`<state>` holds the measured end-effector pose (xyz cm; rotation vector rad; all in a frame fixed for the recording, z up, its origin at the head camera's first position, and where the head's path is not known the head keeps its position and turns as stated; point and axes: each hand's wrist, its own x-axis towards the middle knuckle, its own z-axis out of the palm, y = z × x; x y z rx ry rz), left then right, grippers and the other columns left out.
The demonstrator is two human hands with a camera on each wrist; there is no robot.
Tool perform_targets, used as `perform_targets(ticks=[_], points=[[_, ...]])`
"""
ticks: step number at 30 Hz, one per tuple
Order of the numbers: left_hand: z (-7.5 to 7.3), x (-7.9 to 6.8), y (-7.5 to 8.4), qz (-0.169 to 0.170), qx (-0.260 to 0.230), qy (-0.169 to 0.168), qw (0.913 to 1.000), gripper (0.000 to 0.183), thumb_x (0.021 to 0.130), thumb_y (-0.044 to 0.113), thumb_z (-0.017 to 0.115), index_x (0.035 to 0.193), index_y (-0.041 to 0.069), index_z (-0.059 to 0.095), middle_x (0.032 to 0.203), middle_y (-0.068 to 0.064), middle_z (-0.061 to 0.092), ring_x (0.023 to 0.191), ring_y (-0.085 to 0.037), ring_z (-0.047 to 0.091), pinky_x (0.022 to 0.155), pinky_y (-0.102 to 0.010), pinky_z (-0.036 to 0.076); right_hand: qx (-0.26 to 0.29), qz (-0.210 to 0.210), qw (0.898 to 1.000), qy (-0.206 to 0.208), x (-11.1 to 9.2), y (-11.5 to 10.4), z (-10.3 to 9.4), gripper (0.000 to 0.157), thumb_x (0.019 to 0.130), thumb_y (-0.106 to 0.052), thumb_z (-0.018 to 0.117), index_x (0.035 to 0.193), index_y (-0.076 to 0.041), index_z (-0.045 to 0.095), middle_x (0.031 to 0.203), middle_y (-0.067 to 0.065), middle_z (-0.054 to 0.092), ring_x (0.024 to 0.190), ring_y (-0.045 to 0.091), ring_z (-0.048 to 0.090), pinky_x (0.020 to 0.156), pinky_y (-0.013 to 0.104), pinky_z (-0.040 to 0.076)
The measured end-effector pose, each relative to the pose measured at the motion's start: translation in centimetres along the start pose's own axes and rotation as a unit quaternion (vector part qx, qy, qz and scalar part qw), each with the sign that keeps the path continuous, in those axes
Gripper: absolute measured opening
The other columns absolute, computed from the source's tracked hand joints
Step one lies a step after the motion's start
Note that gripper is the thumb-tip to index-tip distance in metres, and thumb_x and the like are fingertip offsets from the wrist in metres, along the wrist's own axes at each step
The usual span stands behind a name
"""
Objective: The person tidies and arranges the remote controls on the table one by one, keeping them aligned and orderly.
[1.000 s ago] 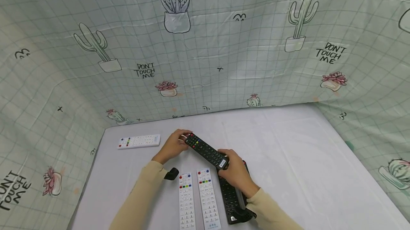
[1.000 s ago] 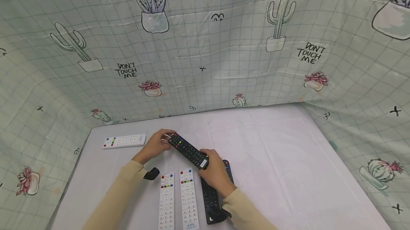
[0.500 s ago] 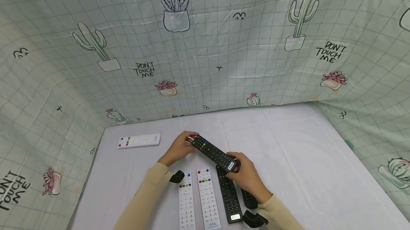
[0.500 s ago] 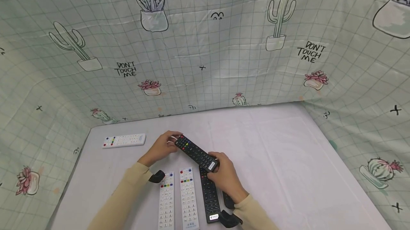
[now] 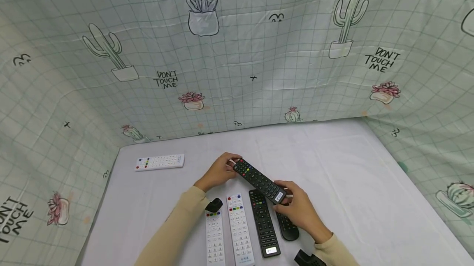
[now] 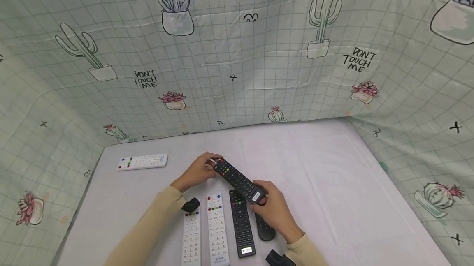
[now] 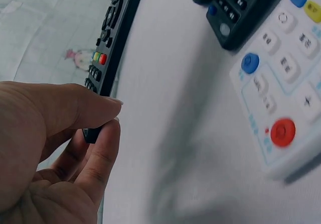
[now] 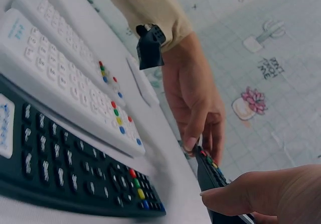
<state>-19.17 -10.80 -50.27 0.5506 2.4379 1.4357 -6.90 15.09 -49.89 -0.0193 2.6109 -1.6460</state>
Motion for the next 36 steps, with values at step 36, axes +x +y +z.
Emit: perform_targets(ticks=[36], points=[[7.8,4.2,3.9,0.035,0.040,-0.121,0.9912,0.055,0.090,-0.014,0.072,0.143,-0.009,0.059,0.115,-0.013,0.054,0.107,-0.024,0.062,0.088,-0.020,0.058,-0.047,0.037,0.998,0.000,-4.6,4.4,-5.1,0.082,0.069,0.005,0.092,0.142,0.008,0.056,0.131,0.021,0.064,0.109,0.028,0.065,0.078,0.023,0.061]])
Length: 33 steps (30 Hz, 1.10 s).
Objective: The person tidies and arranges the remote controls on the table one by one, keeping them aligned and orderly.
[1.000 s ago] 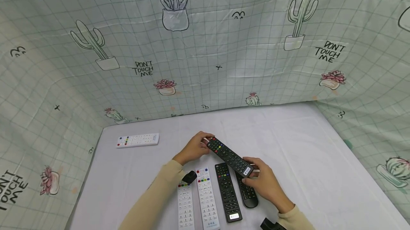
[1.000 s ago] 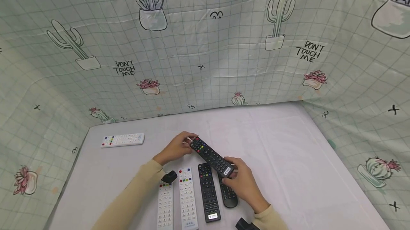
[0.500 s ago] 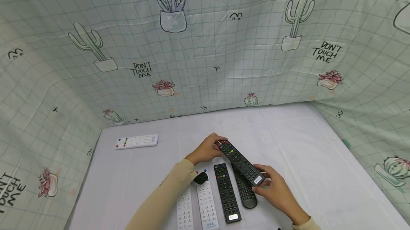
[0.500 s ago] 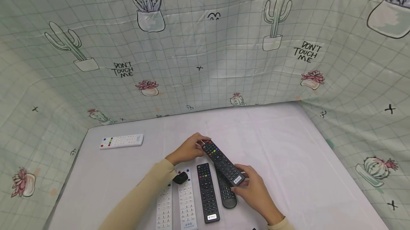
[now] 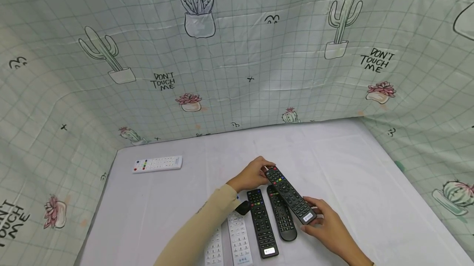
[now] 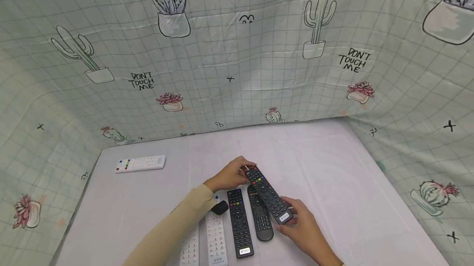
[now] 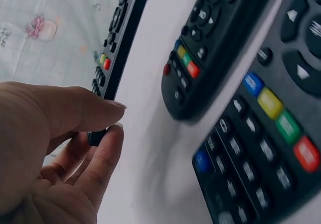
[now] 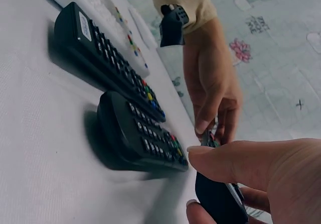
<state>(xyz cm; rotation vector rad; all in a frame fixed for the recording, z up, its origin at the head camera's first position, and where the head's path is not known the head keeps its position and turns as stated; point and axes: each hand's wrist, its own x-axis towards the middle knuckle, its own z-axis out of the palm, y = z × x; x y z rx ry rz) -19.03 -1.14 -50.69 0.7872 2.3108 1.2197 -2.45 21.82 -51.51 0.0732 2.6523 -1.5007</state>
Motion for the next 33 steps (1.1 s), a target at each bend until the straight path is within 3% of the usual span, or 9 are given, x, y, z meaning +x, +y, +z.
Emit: perform_targets(ticks=[7,16,26,33], points=[[1.0,0.9,0.8,0.011,0.007,-0.010,0.9999,0.051,0.092,-0.010,0.074,0.141,-0.009,0.060,0.114,-0.013,0.055,0.105,-0.025,0.066,0.088,-0.018,0.057,-0.009,0.010,1.000,-0.004,-0.6,0.7,-0.5,0.085,0.070,0.004,0.093,0.145,0.007,0.054,0.128,0.022,0.063,0.110,0.030,0.065,0.080,0.024,0.062],[2.2,2.1,1.2,0.017,0.063,-0.037,0.9972,0.053,0.090,-0.015,0.070,0.142,-0.004,0.062,0.115,-0.011,0.055,0.093,-0.013,0.060,0.079,-0.016,0.054,-0.020,0.032,0.999,-0.017,-1.2,1.5,-0.6,0.090,0.069,0.003,0.094,0.148,0.007,0.050,0.132,0.022,0.063,0.115,0.032,0.063,0.080,0.025,0.061],[3.6,3.1,1.4,0.029,0.113,-0.049,0.9920,0.053,0.092,-0.012,0.070,0.143,0.000,0.064,0.118,-0.010,0.058,0.097,-0.009,0.060,0.081,-0.013,0.052,0.010,0.021,0.999,-0.025,-1.6,2.3,-0.6,0.094,0.065,0.014,0.090,0.149,0.009,0.047,0.125,0.024,0.058,0.095,0.017,0.062,0.073,0.025,0.062],[4.6,3.5,1.8,0.025,0.134,-0.063,0.9886,0.053,0.091,-0.013,0.070,0.142,0.002,0.066,0.121,-0.010,0.058,0.095,-0.006,0.053,0.083,-0.012,0.048,-0.007,0.065,0.996,-0.056,-1.1,2.5,-0.6,0.098,0.065,0.014,0.091,0.151,0.007,0.045,0.120,0.020,0.060,0.092,0.020,0.062,0.068,0.026,0.061]])
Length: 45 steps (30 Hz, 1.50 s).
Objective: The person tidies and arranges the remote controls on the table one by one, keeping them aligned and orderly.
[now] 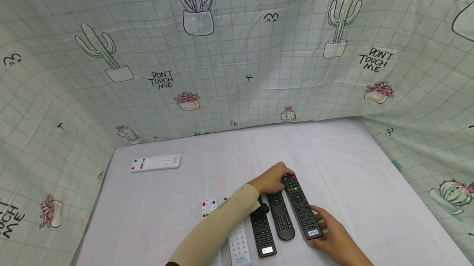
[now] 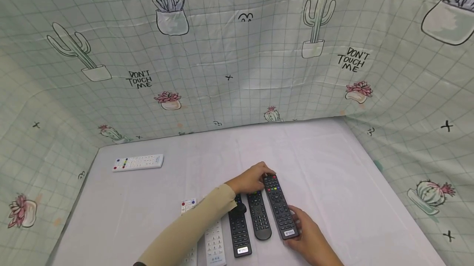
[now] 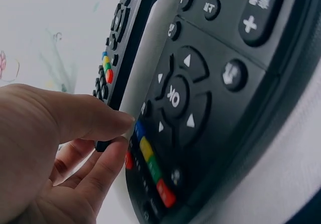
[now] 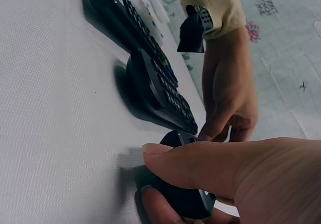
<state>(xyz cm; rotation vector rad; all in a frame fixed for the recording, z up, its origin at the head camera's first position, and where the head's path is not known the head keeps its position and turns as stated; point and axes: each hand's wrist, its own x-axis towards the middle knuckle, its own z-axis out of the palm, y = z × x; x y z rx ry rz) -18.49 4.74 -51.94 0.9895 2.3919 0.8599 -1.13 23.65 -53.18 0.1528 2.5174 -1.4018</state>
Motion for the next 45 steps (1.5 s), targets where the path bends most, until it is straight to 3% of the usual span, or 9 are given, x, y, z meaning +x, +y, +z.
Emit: perform_targets(ticks=[6,18,35,45], points=[[0.5,0.1,0.2,0.002,0.015,-0.002,0.9999,0.054,0.090,-0.011,0.071,0.142,0.004,0.066,0.123,-0.009,0.059,0.098,-0.007,0.051,0.088,-0.013,0.046,-0.052,0.014,0.999,0.003,0.2,-0.1,0.1,0.099,0.063,0.008,0.095,0.149,0.008,0.047,0.118,0.017,0.063,0.092,0.019,0.062,0.069,0.030,0.060],[1.0,0.3,0.4,0.014,0.054,-0.006,0.9984,0.056,0.087,-0.010,0.074,0.140,0.005,0.067,0.122,-0.008,0.062,0.104,-0.007,0.055,0.100,-0.014,0.047,-0.109,-0.002,0.994,-0.003,0.1,0.0,0.2,0.099,0.063,0.003,0.097,0.147,0.012,0.046,0.113,0.015,0.063,0.093,0.017,0.061,0.071,0.030,0.056],[1.4,0.3,0.4,0.022,0.076,-0.007,0.9969,0.053,0.089,-0.009,0.073,0.140,0.004,0.067,0.125,-0.009,0.063,0.112,-0.012,0.057,0.104,-0.017,0.047,-0.156,0.002,0.988,-0.006,-0.1,-0.5,0.6,0.105,0.059,0.000,0.098,0.148,0.014,0.044,0.109,0.016,0.062,0.091,0.018,0.061,0.081,0.045,0.059],[1.1,-0.5,0.4,0.018,0.062,-0.001,0.9979,0.050,0.095,-0.007,0.067,0.143,0.004,0.065,0.131,-0.008,0.062,0.122,-0.014,0.059,0.109,-0.019,0.046,-0.160,0.009,0.987,-0.026,-0.3,-0.7,-0.2,0.107,0.061,-0.005,0.099,0.150,0.012,0.042,0.106,0.012,0.059,0.089,0.017,0.059,0.076,0.040,0.057]])
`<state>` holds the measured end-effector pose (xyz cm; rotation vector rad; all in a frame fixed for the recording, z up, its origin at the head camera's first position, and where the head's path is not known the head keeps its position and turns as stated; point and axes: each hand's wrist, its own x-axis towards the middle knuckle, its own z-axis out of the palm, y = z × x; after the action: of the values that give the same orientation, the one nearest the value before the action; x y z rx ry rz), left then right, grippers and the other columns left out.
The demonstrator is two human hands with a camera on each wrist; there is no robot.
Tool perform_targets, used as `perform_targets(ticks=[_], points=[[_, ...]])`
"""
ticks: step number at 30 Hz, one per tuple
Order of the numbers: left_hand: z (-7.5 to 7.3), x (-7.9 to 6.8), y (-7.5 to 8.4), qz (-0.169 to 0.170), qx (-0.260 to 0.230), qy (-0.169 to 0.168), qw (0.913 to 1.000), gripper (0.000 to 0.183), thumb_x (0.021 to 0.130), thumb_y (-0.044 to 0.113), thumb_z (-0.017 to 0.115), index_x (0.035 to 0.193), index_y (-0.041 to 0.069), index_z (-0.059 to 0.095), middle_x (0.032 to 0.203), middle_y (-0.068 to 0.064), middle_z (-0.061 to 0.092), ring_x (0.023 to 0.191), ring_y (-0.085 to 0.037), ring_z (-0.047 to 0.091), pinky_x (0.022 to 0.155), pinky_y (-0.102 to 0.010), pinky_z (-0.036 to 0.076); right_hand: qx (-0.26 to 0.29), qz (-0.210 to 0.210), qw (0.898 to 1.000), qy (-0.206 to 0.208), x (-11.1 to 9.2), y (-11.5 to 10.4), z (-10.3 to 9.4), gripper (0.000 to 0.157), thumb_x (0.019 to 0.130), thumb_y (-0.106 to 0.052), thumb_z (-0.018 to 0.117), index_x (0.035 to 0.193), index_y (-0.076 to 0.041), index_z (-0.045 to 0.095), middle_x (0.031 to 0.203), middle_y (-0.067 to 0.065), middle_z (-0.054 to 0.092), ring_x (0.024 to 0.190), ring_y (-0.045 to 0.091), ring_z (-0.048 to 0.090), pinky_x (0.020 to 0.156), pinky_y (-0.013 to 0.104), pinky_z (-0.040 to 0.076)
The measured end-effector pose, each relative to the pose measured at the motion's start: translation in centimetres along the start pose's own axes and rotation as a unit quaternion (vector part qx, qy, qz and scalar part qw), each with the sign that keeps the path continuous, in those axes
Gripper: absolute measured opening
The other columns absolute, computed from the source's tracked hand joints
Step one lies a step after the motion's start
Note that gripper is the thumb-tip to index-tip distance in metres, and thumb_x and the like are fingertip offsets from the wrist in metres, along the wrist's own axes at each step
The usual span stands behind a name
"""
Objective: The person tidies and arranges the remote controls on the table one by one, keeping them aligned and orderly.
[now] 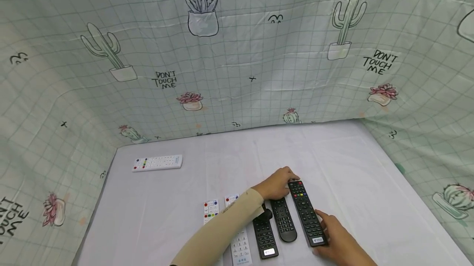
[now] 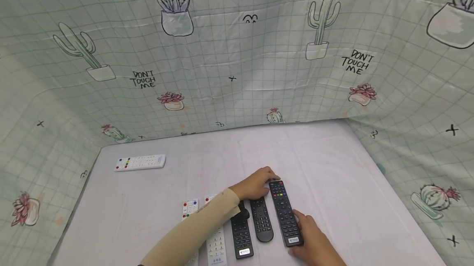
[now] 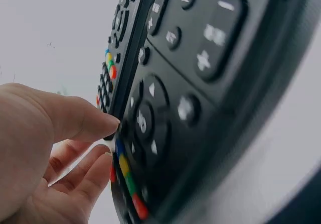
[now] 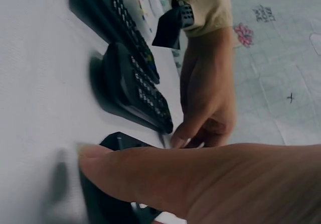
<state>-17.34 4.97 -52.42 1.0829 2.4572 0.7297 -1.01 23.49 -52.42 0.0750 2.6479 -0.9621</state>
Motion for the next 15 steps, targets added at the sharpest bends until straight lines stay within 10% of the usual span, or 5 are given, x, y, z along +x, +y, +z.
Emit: perform_targets(ticks=[15], points=[[-3.4,-4.5,-5.1,-0.046,-0.100,0.095,0.9893,0.044,0.098,-0.007,0.062,0.142,0.000,0.063,0.132,-0.013,0.061,0.126,-0.028,0.058,0.111,-0.034,0.050,-0.064,-0.057,0.996,0.032,0.5,-1.8,-2.5,0.096,0.076,-0.023,0.095,0.150,0.009,0.045,0.121,0.016,0.059,0.101,0.026,0.064,0.074,0.040,0.058]])
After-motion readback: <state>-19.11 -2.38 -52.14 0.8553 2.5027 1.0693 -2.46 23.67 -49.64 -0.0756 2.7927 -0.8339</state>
